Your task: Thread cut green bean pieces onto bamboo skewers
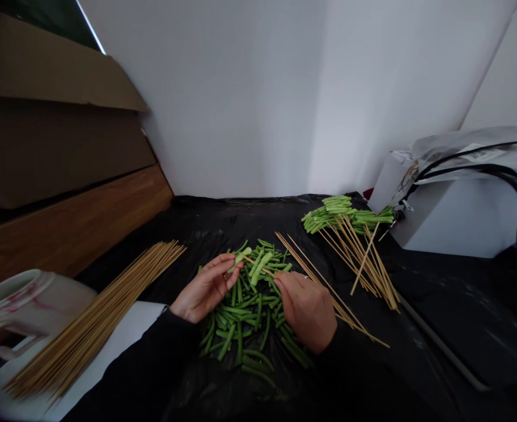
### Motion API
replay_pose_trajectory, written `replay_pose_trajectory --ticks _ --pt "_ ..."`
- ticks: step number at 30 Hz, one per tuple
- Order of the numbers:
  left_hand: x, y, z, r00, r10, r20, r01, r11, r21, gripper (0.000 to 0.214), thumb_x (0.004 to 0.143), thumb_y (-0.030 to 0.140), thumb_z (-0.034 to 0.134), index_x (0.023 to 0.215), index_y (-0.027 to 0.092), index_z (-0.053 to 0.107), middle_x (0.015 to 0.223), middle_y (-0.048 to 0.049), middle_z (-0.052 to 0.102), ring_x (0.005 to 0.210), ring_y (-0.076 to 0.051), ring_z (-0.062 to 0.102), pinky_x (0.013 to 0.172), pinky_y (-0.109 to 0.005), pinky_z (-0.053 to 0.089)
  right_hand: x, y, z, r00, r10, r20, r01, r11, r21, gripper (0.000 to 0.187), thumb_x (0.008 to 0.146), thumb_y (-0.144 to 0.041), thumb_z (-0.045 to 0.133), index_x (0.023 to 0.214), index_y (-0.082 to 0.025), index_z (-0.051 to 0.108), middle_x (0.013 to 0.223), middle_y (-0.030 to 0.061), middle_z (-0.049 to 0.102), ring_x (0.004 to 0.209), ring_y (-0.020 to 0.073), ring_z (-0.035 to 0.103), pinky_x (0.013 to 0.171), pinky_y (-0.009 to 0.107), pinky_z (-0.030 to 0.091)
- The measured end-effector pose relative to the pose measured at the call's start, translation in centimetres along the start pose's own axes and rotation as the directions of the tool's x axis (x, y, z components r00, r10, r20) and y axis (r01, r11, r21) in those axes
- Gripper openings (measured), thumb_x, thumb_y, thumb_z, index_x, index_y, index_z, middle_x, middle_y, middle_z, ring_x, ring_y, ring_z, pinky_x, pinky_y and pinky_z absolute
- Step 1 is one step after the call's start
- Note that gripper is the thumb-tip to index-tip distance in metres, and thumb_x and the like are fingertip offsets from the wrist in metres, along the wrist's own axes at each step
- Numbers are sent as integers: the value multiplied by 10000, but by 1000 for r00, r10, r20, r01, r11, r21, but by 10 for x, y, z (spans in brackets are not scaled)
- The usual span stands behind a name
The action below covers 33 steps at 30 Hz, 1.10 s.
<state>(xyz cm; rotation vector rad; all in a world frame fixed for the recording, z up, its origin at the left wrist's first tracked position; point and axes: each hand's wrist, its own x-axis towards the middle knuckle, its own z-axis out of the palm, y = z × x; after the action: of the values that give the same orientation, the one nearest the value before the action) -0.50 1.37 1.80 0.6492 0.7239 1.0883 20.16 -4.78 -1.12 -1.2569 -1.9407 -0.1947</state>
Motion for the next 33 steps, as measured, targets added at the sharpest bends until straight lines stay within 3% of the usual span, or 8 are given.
replay_pose_trajectory --ticks 3,8,14,23,33 --pt "-2 1 0 999 -42 29 42 999 -22 166 676 38 722 795 146 680 825 -14 676 873 -124 661 796 -195 515 0 0 -1 1000 13 12 -13 1000 2 204 938 -213 432 987 -187 629 888 53 682 825 150 638 781 266 452" --pt "-5 0 1 990 -98 97 93 995 46 356 676 16 713 998 166 691 922 -34 695 850 -113 657 835 -224 500 0 0 0 999 13 39 -13 1000 -11 217 942 -219 420 994 -196 630 894 52 681 835 150 632 772 265 444" --pt "-4 -5 0 988 -84 130 76 995 65 226 735 123 720 960 131 703 942 -65 708 859 -112 651 834 -217 497 1 -1 -1 999 7 38 -7 1000 -18 225 944 -227 417 993 -195 634 877 55 681 822 148 634 750 258 446" --pt "2 -1 -7 999 -31 18 31 999 32 204 765 160 700 969 177 702 1000 -49 691 838 -105 632 724 -212 507 1 -2 -4 1000 6 27 -5 1000 -21 226 943 -230 427 984 -190 646 873 56 679 832 151 634 778 265 454" --pt "3 -1 -7 1000 -15 16 14 999 50 220 751 161 713 972 166 711 1027 -64 694 859 -115 631 724 -212 504 -1 -1 -1 999 0 42 1 999 -35 224 944 -231 431 992 -203 647 876 45 674 842 146 629 777 273 450"
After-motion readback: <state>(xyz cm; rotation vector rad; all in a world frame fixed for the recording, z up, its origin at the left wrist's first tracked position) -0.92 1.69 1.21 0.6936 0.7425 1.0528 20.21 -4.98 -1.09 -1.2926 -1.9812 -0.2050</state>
